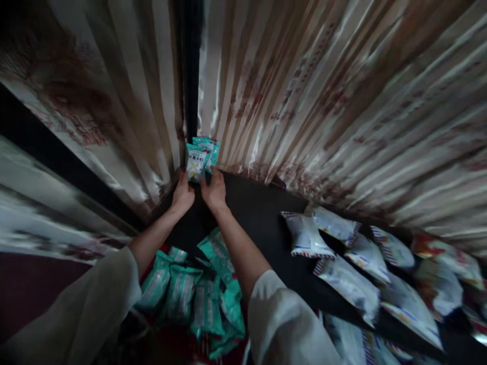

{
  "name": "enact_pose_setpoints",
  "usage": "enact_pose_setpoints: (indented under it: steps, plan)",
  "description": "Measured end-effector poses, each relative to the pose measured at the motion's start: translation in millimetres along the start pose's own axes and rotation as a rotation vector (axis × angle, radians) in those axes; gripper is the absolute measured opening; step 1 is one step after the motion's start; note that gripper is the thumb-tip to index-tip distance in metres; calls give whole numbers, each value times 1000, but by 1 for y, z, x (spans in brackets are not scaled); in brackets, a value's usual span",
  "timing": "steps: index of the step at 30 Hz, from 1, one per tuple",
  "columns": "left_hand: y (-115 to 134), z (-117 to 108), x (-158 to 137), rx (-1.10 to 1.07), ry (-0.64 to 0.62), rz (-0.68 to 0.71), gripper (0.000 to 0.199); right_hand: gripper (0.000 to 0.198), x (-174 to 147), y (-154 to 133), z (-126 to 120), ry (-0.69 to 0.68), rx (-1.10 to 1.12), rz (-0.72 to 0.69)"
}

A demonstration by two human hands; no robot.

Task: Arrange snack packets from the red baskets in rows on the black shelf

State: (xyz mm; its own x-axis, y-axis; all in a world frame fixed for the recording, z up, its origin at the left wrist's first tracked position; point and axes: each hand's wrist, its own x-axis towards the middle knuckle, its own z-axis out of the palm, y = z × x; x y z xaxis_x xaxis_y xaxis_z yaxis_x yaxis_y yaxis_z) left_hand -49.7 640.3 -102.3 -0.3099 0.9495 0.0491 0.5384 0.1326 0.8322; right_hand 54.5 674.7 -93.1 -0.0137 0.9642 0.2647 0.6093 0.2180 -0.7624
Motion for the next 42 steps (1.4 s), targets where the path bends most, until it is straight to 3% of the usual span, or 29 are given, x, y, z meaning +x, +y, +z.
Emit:
enact_pose_setpoints:
  steps: [4,6,9,12,17,22,26,33,37,42]
  plan:
    - [-2,-25,-63,-114,-18,181,43,40,-59,-16,-41,-26,178,-26]
    - [-8,-42,-105,-168,-129,236,32,38,-101,-26,-61,-45,280,-11]
    - [-26,-63,-167,-99,-281,224,24,34,-175,-30,-81,-200,341,107]
    - [-52,-74,-216,114,-402,83,29,31,-244,-19,-81,-394,255,208]
    - [-82,-71,-268,396,-549,-94,45,40,-308,8,-53,-448,106,316]
    - [-89,-59,-281,383,-556,-177,54,48,-326,11,-18,-408,49,274]
    - [-92,-56,-279,310,-470,-219,54,47,-329,4,-12,-360,48,219]
    - [-84,-78,-267,-71,-285,-185,42,39,-308,-21,-58,-289,213,160]
    - [-70,-99,-252,-284,-348,-181,32,44,-292,-35,-85,-385,265,112]
    - [-44,-128,-237,-379,-417,-179,30,42,-282,-43,-105,-447,313,-26]
